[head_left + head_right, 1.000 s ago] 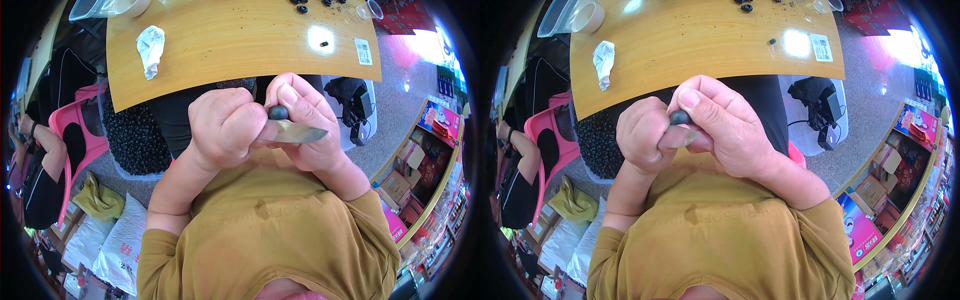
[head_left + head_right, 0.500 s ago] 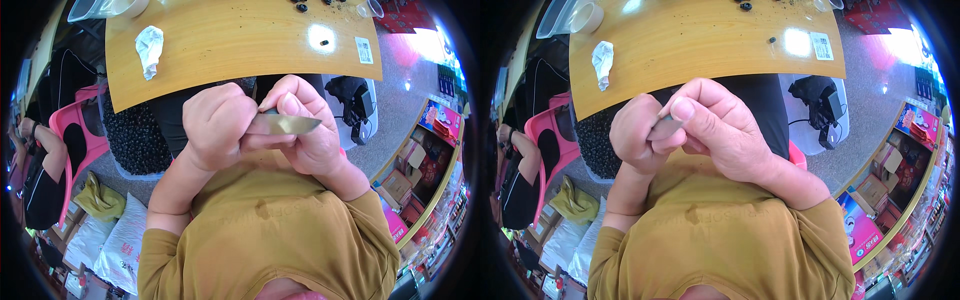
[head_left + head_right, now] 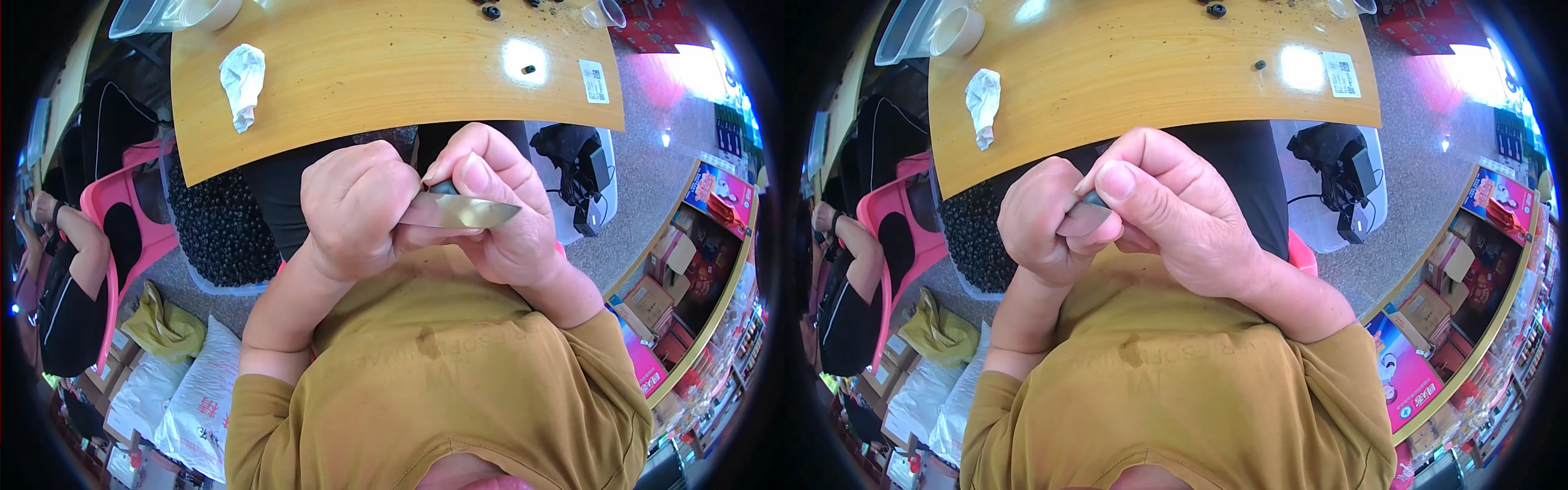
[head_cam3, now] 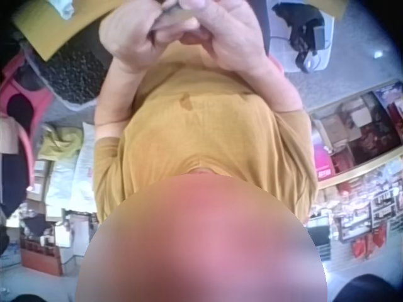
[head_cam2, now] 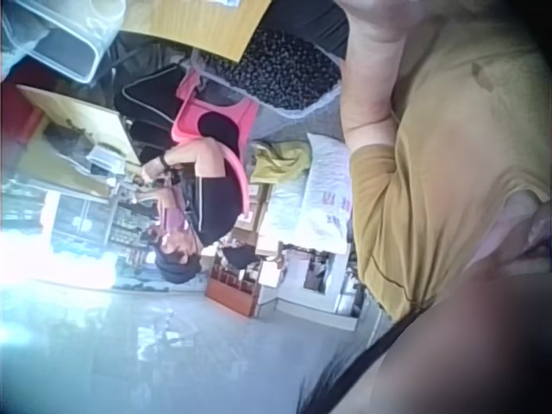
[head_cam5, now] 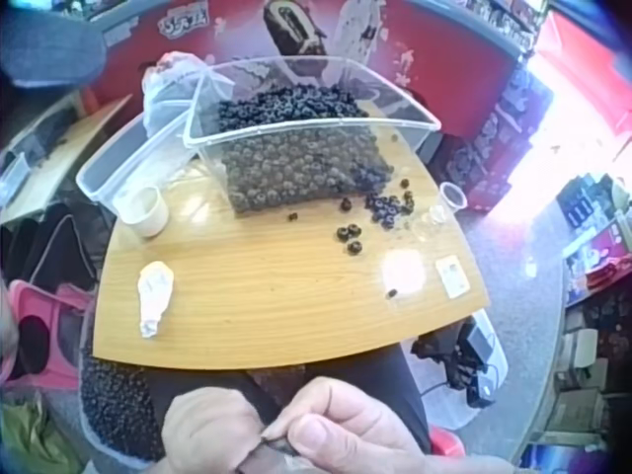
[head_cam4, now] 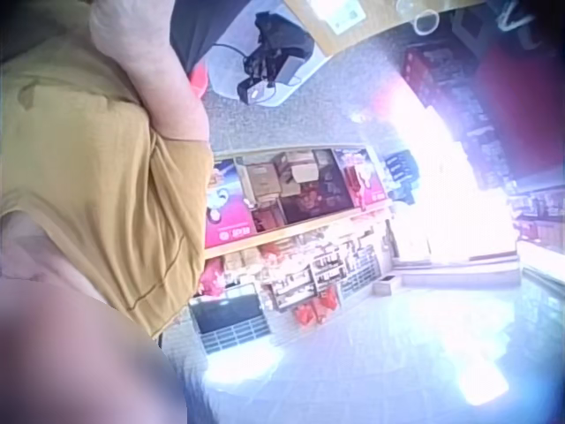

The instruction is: Trimming excess flash or material from small black rubber components using a utility knife.

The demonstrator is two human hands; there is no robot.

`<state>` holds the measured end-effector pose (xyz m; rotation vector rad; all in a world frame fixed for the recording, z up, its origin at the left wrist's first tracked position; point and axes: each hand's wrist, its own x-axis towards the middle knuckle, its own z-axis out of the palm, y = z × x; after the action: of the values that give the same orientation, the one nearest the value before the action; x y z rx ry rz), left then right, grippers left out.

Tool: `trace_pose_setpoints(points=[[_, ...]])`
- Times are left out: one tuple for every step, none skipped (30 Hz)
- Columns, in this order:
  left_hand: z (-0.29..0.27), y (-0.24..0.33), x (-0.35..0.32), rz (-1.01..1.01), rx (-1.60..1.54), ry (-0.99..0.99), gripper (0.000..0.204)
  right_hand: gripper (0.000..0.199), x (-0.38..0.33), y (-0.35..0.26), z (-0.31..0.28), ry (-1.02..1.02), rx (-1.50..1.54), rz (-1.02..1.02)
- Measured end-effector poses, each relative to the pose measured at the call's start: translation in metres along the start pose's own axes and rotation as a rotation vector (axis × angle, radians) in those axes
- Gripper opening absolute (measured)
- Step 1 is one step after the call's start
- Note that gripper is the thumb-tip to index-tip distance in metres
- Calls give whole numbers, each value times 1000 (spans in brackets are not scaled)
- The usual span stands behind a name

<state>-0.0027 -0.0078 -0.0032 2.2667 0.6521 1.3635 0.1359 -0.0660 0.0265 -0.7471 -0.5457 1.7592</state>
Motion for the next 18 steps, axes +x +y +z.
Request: trace_pose_setpoints(points=[[0,-1,0,4,-2,2,30,22,0,-2,-1,-14,48,26],[0,-2,-1,16,5,-19,31,22,1,-4,-1,-28,95,50],[0,-3,-1,30,12,-39,32,22,2,-2,0,-29,89,45],[2,-2,-1,39,5,-33,32,21,2,1,1,32,44,27],[3,0,0,39,27,-11,33,21,2,1,2,94,-1,8],[5,0,1,40,49,11,33,21,2,-4,2,62,14,18],[6,-1,0,48,48,17,33,21,4,-8,5,60,7,11],[7,-4,-1,52,11,26,31,21,8,-12,10,102,-75,-58],[8,-5,-1,57,-24,34,30,21,10,-17,14,143,-156,-128],[5,-5,-1,24,-21,2,24,20,17,-28,10,113,-164,-123],[6,-4,0,36,-20,8,24,20,32,-34,15,228,-428,-315],[8,-4,-2,27,-48,3,23,20,44,-53,21,239,-546,-417],[7,-6,-5,13,-66,1,22,22,63,-71,20,182,-773,-551],[6,-5,-6,21,-34,-32,23,20,80,-107,-9,-71,-1570,-922],[6,-6,-9,28,-32,-25,23,26,87,-117,55,382,-933,-527],[9,-1,-4,7,-76,-30,23,36,87,-137,81,519,-1172,-467],[11,1,-3,-24,-106,-36,23,36,96,-145,73,528,-1179,-484],[12,0,-4,-8,-109,-54,22,41,120,-160,50,471,-1342,-634]])
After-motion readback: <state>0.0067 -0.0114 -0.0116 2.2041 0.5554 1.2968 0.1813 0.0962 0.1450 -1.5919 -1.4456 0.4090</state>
